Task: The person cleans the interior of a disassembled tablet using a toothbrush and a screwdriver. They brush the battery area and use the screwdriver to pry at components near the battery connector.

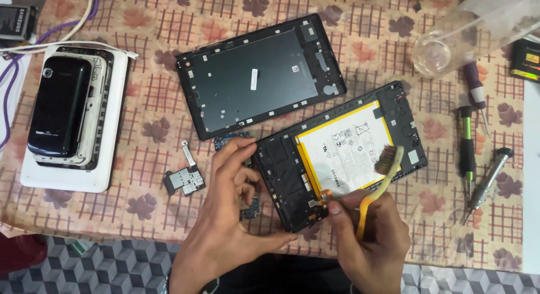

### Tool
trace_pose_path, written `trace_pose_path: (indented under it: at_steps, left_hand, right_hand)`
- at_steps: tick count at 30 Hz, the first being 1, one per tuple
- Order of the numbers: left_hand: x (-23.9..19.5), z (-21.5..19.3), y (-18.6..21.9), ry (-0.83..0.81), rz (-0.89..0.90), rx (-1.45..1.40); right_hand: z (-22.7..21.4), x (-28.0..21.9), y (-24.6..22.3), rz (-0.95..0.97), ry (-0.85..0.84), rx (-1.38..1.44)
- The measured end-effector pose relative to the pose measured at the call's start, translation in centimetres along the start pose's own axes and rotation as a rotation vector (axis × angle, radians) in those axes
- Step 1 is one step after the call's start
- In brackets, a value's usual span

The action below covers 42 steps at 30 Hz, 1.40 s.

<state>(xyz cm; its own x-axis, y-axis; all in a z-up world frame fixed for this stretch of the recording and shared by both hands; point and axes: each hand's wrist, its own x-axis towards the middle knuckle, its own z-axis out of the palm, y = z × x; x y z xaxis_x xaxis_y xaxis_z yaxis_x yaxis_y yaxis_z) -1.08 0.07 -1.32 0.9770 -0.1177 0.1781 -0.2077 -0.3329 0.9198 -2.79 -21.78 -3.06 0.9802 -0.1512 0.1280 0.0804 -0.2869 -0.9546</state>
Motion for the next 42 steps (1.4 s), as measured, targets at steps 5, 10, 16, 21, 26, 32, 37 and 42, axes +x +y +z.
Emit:
trace_pose_path:
  at_steps: [5, 10, 16, 21, 26, 32, 37, 42]
  left_hand:
    - [0.1, -0.2, 0.0, -0.027, -0.029, 0.024]
    - [0.2, -0.5, -0.2, -0.034, 0.01, -0.033]
    - [0.4, -0.4, 0.5, -0.045, -0.06, 0.018]
    - [0.2, -0.1, 1.6, -0.012, -0.049, 0.146]
    - [0.7, 0.0, 1.7, -0.027, -0.053, 0.18]
    - [0.5, 0.2, 1.6, -0.073, -0.141, 0.157]
    - [0.2, 0.8, 0.6, 0.032, 0.137, 0.282]
    - [0.2, 0.9, -0.3, 0.057, 0.282, 0.451]
  right_hand:
    - [0.1, 0.1, -0.3, -0.036, 0.0, -0.064]
    - [0.2, 0.2, -0.3, -0.024, -0.006, -0.042]
    - [0.0, 0.0, -0.2, -0.025, -0.016, -0.021]
    - [-0.4, -0.4, 0.0, -0.046, -0.02, -0.013]
    - [-0.4, -0.5, 0.2, -0.072, -0.047, 0.149]
    - [-1.1, -0.4, 0.0, 0.07, 0.064, 0.181]
    - [-5.0, 0.9, -0.6, 0.095, 0.281, -0.076]
    - [-10.4, 4.3, -2.1, 0.068, 0.544, -0.508]
